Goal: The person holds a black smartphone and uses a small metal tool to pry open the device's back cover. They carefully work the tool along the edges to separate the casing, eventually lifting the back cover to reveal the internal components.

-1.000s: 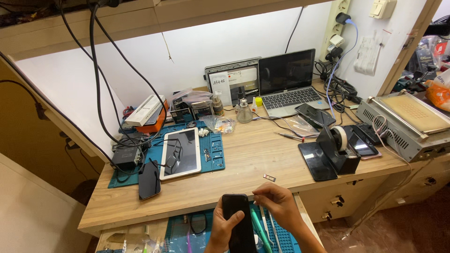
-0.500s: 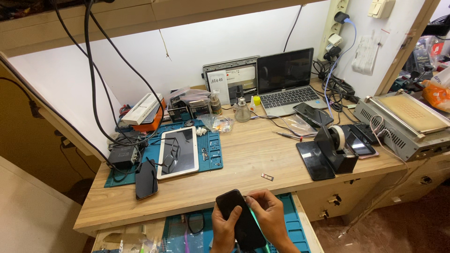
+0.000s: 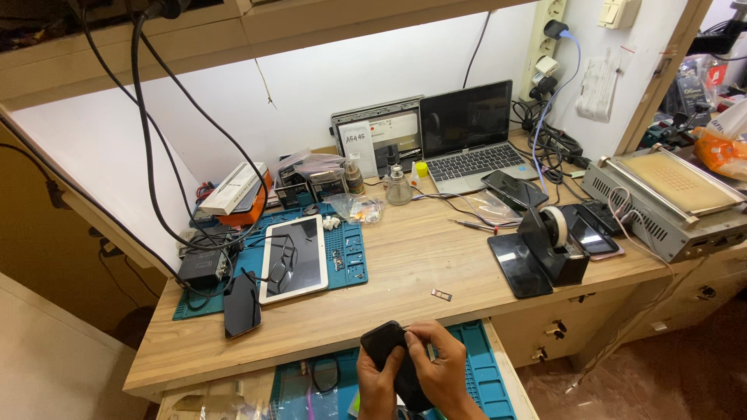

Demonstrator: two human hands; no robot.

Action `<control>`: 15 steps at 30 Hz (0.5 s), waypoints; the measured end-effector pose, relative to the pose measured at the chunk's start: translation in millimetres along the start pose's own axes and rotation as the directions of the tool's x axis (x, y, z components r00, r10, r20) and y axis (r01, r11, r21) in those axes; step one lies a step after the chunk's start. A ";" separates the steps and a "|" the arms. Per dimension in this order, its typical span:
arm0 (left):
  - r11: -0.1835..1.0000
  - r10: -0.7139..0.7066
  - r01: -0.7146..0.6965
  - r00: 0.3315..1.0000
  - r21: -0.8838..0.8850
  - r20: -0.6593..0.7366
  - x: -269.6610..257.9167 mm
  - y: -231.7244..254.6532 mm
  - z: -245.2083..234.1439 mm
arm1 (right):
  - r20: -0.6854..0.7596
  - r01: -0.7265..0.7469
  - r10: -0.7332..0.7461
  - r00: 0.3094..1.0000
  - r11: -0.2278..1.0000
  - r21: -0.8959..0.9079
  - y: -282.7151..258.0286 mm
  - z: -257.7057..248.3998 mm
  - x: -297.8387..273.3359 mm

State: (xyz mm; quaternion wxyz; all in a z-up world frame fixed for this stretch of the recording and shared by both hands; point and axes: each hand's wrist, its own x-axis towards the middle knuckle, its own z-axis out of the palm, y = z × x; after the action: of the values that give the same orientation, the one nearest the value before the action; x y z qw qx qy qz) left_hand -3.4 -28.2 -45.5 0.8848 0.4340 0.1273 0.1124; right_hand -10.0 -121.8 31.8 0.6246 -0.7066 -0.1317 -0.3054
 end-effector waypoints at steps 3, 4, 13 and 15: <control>0.999 -0.035 0.035 0.999 0.006 -0.038 -6.5 8.0 7.7 | -0.015 0.039 -0.039 0.999 0.999 -0.021 3.6 1.6 -1.8; 0.999 -0.034 0.035 0.999 0.007 -0.036 -6.3 7.5 8.2 | -0.018 0.040 -0.040 0.999 0.999 -0.021 5.2 1.6 -2.2; 0.998 0.051 -0.050 0.998 0.041 -0.023 -3.8 -7.4 1.5 | -0.023 0.414 -0.444 0.896 0.851 -0.323 1.8 0.2 -0.4; 0.992 0.103 -0.105 0.994 0.067 0.023 -0.3 -14.7 -4.4 | -0.028 0.483 -0.519 0.854 0.812 -0.329 -5.4 -1.5 3.4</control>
State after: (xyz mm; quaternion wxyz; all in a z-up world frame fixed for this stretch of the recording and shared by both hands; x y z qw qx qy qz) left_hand -3.9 -33.8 -59.8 0.8637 0.4708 0.0997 0.1497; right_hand -10.9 -123.0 38.2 0.4094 -0.7168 -0.2269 -0.5168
